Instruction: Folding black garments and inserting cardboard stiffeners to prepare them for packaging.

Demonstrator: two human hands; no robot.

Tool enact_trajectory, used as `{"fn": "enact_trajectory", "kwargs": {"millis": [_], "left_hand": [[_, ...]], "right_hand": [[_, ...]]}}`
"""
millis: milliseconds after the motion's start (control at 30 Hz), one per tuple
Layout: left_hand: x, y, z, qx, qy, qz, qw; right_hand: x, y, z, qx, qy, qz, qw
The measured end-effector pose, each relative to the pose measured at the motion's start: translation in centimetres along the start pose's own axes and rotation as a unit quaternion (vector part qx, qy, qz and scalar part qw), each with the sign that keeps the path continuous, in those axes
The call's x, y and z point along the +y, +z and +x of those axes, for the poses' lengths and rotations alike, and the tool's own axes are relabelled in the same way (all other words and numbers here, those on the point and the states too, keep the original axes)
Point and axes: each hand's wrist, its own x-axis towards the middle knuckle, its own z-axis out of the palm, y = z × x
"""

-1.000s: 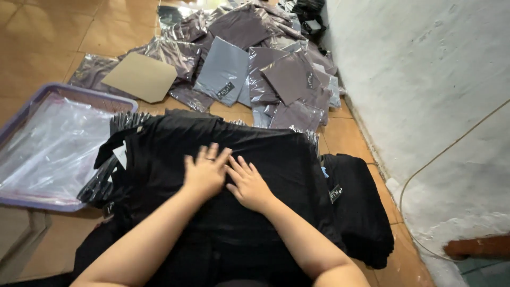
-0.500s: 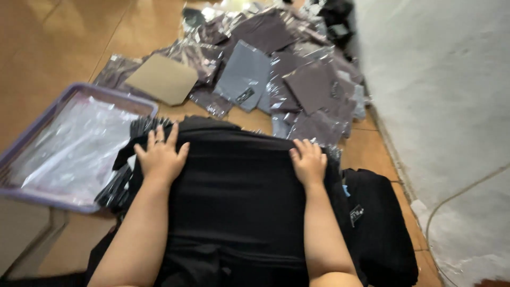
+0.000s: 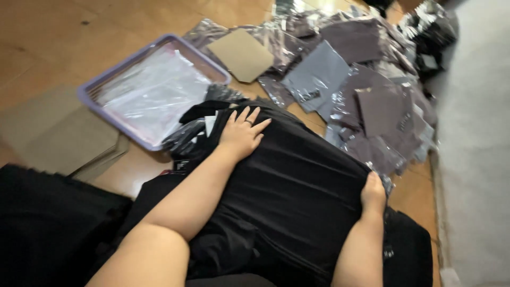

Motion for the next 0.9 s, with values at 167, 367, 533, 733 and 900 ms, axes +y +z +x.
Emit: {"fn": "enact_trajectory", "kwargs": {"millis": [167,367,533,733,900], "left_hand": [[0.7,-1.5,1.0,-0.165,-0.124,0.041,0.978],[1.2,-1.2,1.3,-0.214,-0.127,0.057,0.967],[1.3,-1.3,1.0,-0.222,-0.124,0.056,0.965],[1.5,-2.1,1.5,-0.256,-0.126,0.055,0.957],[1.6,-2.2,1.5,-0.271,-0.132,0.049,0.952]], "right_hand": [[-12.1,-9.6,1.7,-0.052,0.189,-0.087,0.977],[-28.1,-16.1,2.5,-0.041,-0.162,0.049,0.985],[-28.9,-12.7,2.4,-0.257,-0.096,0.026,0.961],[-21.9,-10.9,4.7,-0.239,0.000,-0.037,0.970],[-15.2,-8.9,5.2,-0.240,0.092,-0.088,0.962]]}}
